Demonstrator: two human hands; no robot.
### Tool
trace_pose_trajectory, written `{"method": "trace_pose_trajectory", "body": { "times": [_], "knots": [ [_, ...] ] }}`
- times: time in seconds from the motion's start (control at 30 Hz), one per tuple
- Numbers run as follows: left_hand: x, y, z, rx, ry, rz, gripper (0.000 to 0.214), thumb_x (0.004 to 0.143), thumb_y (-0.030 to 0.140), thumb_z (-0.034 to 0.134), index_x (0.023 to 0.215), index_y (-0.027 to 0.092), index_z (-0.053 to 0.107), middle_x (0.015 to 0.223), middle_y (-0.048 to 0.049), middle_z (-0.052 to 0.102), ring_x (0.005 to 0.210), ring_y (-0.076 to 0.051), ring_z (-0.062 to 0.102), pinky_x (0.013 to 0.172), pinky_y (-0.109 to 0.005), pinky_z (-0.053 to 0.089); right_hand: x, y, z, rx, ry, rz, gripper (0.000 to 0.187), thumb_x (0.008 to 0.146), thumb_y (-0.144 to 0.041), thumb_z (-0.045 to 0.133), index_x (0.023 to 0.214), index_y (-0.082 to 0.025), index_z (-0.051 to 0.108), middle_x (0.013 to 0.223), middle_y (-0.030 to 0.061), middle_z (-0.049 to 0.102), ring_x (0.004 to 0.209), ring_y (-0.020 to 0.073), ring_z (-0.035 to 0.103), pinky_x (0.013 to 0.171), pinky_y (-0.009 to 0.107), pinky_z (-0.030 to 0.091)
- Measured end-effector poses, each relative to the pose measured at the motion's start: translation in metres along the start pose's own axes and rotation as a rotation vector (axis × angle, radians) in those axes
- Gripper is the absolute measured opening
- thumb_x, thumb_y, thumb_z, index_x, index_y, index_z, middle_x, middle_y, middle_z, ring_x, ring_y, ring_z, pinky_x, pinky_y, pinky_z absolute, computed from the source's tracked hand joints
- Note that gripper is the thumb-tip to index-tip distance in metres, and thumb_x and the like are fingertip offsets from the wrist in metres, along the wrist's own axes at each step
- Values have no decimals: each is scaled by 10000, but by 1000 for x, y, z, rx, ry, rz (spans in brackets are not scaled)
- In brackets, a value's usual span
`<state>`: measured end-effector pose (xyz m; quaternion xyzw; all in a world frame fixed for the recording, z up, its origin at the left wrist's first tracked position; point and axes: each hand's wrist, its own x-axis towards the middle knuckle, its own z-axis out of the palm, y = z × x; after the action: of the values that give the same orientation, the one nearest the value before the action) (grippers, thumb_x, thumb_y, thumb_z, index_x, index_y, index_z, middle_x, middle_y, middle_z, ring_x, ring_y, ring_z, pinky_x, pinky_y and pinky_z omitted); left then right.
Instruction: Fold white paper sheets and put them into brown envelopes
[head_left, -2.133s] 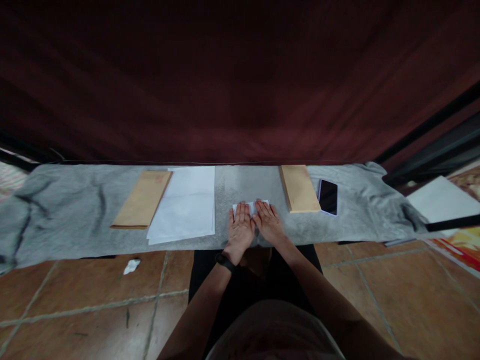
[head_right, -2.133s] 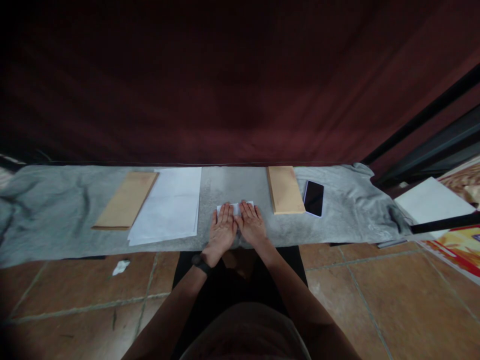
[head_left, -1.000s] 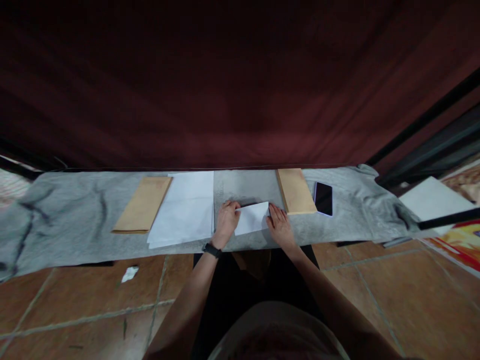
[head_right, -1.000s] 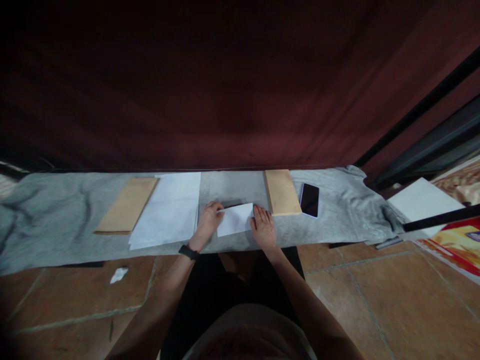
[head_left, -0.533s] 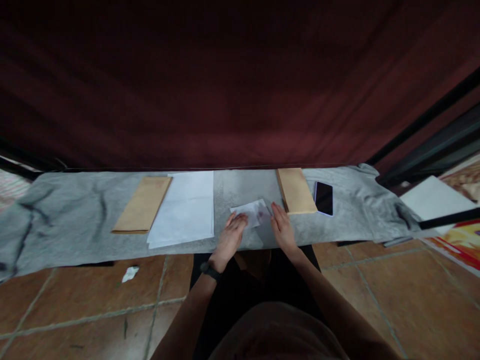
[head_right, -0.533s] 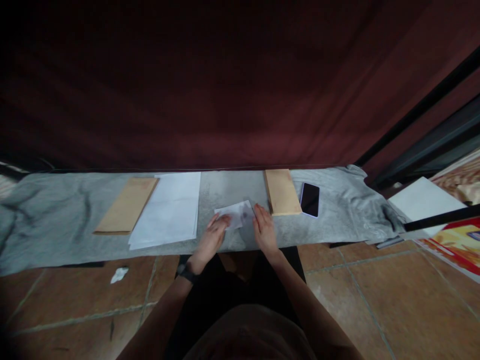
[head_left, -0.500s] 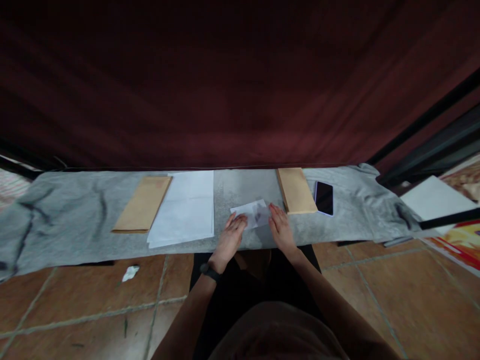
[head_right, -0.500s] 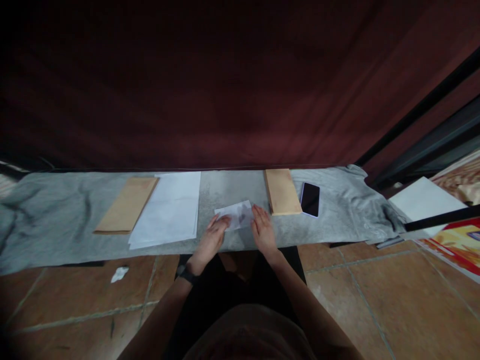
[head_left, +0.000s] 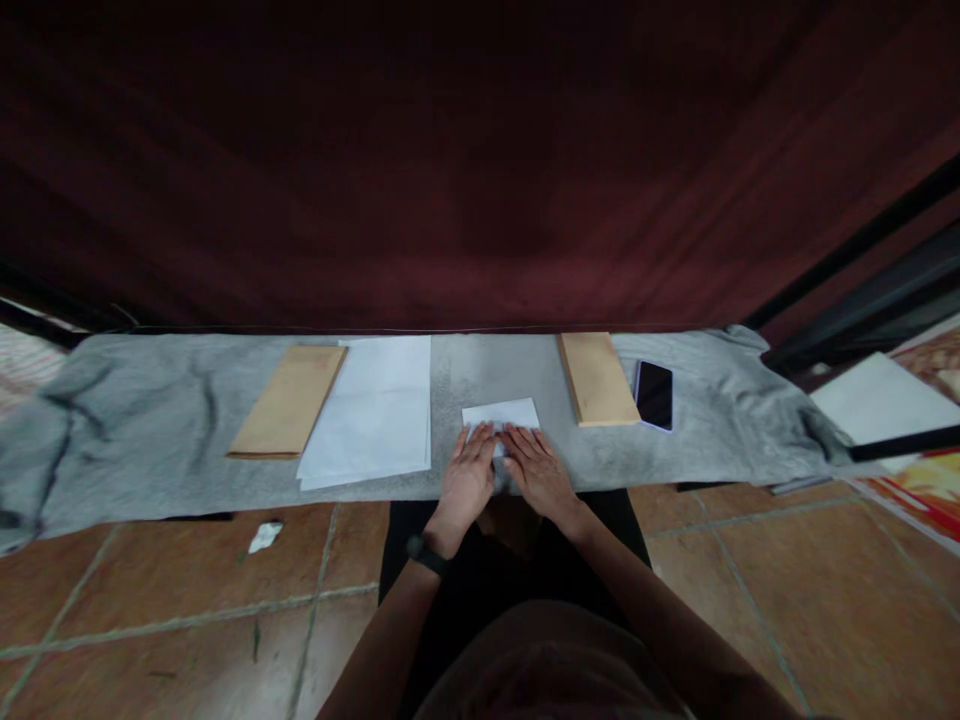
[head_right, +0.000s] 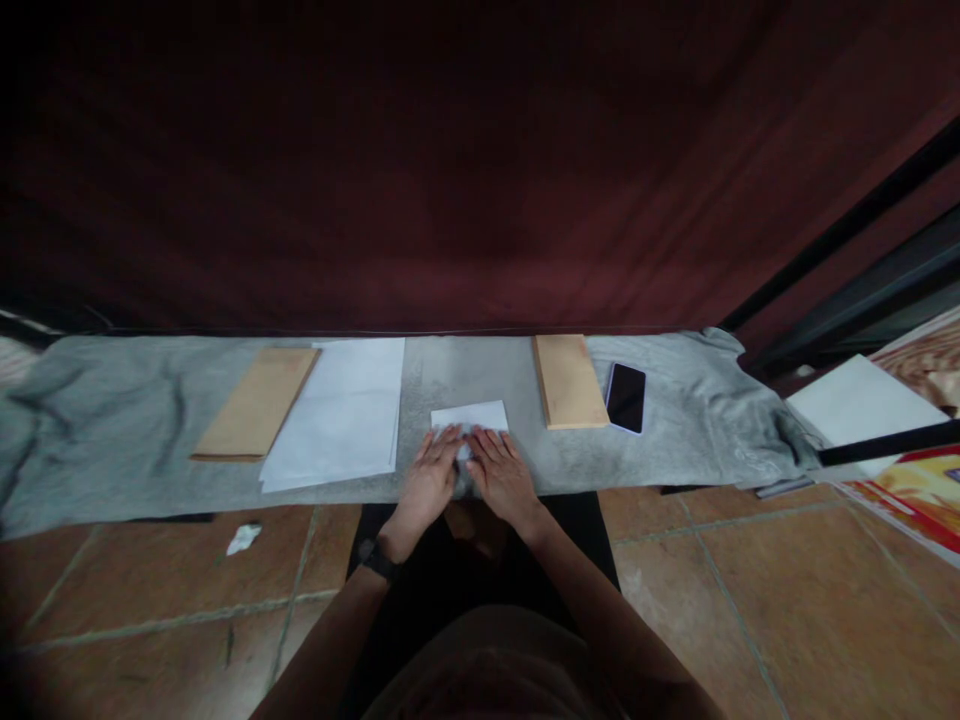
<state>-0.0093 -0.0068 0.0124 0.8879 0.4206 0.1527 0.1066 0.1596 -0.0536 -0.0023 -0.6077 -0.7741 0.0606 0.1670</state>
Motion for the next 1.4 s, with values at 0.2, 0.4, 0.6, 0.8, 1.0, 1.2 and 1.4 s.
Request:
{"method": "trace_pose_trajectory", "body": {
  "times": [0.2,0.4,0.6,0.8,1.0,1.2,1.4],
  "knots": [
    [-11,28,17,58,21,-46,593,978,236,367,1547,79,305,1601,-148,353,1519,-231,252,1260,-478,218,-5,2,-3,3,-29,11,507,1079,-323,238,1548,-174,363,1591,59,391,1486,203,336,1254,470,201],
    [-18,25,20,122,43,-113,651,1002,376,405,1560,67,273,1598,-194,334,1520,-277,234,1239,-500,249,-15,9,-3,-31,18,44,541,1072,-370,295,1577,-177,293,1602,85,367,1492,235,324,1242,506,205],
    [-20,24,16,142,57,-176,687,1005,442,427,1545,38,294,1594,-229,319,1517,-310,241,1233,-527,248,-24,23,-1,-64,75,90,581,1061,-385,340,1593,-171,248,1597,120,375,1477,258,354,1237,520,212],
    [-25,17,14,160,63,-225,640,1015,389,403,1539,32,312,1595,-222,320,1520,-314,228,1237,-532,228,-31,32,-3,-78,74,144,563,1067,-378,310,1584,-158,278,1582,120,403,1475,264,356,1230,525,223],
    [-20,17,11,138,82,-222,586,1016,316,361,1536,48,330,1569,-209,380,1512,-302,260,1237,-545,231,-23,32,-4,-35,111,171,547,1068,-362,272,1567,-144,325,1561,129,438,1473,254,361,1220,509,263],
    [13,21,15,88,47,-158,576,994,240,326,1550,87,316,1589,-145,385,1516,-241,262,1251,-465,238,20,17,-6,20,52,126,539,1068,-361,218,1556,-180,359,1576,79,423,1491,220,326,1236,475,240],
    [33,18,25,110,-50,-170,575,974,161,282,1537,51,334,1614,-159,330,1526,-246,226,1261,-457,187,46,11,8,27,-29,109,559,1072,-376,169,1541,-161,385,1576,84,420,1492,202,323,1241,450,217]
  ]
}}
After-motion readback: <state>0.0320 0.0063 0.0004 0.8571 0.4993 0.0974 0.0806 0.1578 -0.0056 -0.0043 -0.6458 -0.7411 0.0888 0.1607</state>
